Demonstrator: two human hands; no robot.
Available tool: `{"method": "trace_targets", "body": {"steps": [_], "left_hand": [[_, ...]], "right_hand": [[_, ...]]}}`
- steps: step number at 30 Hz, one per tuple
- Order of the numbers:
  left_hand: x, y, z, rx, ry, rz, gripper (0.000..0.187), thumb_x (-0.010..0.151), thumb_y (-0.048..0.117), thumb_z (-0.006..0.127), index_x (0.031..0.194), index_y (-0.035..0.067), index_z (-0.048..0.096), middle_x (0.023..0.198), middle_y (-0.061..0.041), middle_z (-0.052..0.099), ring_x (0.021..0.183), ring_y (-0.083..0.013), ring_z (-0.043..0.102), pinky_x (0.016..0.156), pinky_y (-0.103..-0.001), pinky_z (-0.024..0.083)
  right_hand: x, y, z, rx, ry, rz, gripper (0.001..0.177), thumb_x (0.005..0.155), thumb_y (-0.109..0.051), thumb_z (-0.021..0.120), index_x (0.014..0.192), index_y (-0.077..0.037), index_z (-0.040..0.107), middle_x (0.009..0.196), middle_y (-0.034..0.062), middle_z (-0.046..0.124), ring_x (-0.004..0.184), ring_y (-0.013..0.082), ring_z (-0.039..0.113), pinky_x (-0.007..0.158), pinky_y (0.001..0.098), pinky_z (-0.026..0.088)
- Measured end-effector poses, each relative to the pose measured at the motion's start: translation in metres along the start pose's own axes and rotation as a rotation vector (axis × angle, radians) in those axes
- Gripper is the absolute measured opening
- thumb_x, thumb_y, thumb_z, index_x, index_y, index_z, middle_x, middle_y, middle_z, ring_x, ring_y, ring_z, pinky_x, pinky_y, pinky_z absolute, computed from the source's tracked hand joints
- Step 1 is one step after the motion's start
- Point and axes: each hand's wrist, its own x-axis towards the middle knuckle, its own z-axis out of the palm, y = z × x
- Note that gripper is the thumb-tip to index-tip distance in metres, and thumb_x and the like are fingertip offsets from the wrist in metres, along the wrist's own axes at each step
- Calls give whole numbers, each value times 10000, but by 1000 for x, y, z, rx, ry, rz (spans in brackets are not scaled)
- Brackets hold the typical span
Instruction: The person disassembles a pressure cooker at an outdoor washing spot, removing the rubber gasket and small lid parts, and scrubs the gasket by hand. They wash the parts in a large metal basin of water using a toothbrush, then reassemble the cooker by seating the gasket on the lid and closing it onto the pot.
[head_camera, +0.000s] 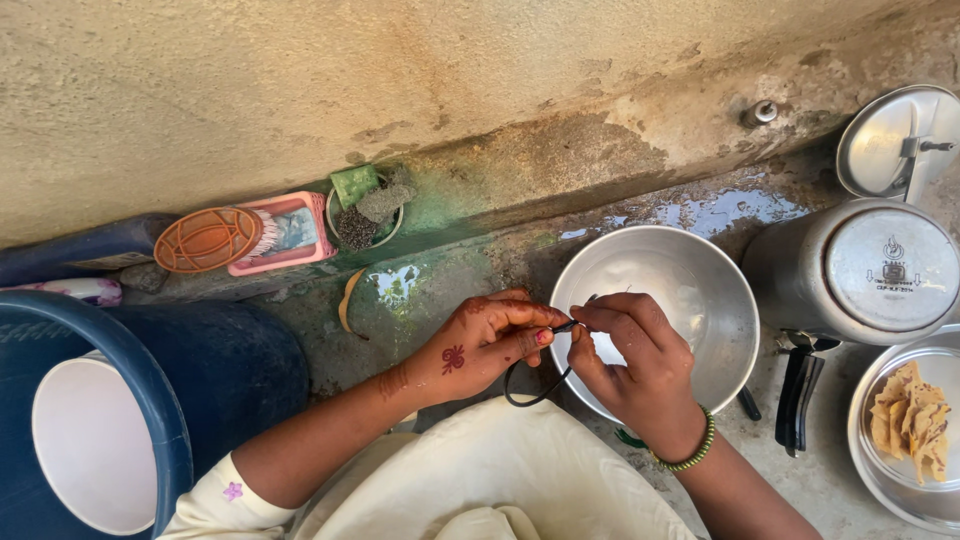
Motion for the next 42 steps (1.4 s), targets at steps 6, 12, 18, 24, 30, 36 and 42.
{"method": "trace_targets", "body": {"steps": [6,12,18,24,30,36,42], "left_hand": [[-1,5,1,134,-6,12,299,1032,178,621,1269,21,711,1002,-21,575,826,-92,643,779,-243,542],[-2,12,1,186,0,40,313,1027,191,615,1275,25,708,984,-25,560,821,-92,652,772,-246,536],[-2,12,1,138,-14,70,298,1035,176,622,1265,10,712,994,-30,560,840,-96,644,785,-252,546],[-4,12,2,204,9,91,313,1029,168,618,1292,18,698,984,-30,580,852,-92,647,806,-244,566],[-3,11,3,180,20,81,312,1016,168,635,1276,10,703,985,-30,609,834,-94,657,788,-248,563],[-3,10,2,227,17,62,318,1025,182,623,1291,24,697,979,-24,582,840,-89,641,799,-244,557],[1,6,0,91,4,105,305,1041,156,628,1297,5,698,1001,-24,534,867,-93,601,806,-245,527]], "right_hand": [[1,-1,-4,22,0,-25,231,769,-41,838,953,1,706,967,125,693,870,229,722,727,315,592],[2,1,-6,56,20,15,153,807,1,813,918,1,709,965,109,710,880,205,730,747,303,596],[1,-3,-7,47,21,6,198,760,-25,830,922,13,722,941,130,699,861,217,720,731,313,587],[3,-1,-7,41,18,11,169,788,4,807,927,9,712,957,118,706,876,211,731,752,304,596],[2,-2,-7,38,12,4,180,783,18,801,946,14,725,954,123,702,871,218,725,752,305,591],[2,1,-6,74,16,-5,170,792,-1,815,920,10,703,953,115,694,878,210,729,766,305,598],[4,9,-5,133,-9,78,157,821,10,792,966,-18,739,968,86,701,877,190,731,751,293,584]]}}
